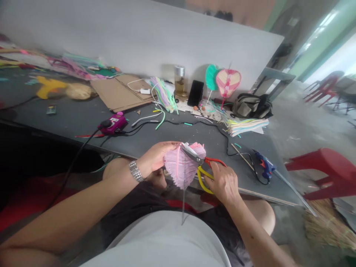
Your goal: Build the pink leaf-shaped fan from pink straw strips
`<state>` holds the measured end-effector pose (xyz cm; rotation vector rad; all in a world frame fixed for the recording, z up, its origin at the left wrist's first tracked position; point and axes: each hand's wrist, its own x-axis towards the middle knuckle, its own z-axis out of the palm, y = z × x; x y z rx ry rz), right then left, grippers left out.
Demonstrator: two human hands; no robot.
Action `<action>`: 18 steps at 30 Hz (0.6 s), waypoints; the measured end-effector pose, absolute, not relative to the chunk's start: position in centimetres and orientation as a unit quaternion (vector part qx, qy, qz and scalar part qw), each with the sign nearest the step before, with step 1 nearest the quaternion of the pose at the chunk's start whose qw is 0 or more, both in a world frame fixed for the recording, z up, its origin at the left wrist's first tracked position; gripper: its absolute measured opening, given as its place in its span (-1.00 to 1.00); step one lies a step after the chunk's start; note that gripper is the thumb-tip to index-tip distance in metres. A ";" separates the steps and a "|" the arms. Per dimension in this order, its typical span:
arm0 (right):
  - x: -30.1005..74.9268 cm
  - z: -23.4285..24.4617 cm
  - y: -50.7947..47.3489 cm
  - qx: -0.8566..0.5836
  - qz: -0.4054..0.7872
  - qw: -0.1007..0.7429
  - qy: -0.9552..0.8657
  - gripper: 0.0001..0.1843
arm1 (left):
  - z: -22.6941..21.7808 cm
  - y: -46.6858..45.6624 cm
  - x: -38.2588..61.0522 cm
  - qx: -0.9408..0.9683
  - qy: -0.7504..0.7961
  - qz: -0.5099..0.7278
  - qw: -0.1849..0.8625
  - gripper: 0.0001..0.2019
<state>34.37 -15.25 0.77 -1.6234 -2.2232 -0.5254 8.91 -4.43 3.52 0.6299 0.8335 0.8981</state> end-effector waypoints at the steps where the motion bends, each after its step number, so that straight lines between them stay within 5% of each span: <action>1: 34.3 0.9 -15.2 -0.572 -0.186 0.166 -0.782 -0.73 | 3.5 -4.4 8.9 0.292 0.384 0.416 0.771 -0.78; 18: 33.1 0.9 -14.8 -0.586 -0.179 0.150 -0.776 -0.75 | 3.1 -4.1 8.8 0.278 0.381 0.421 0.775 -0.89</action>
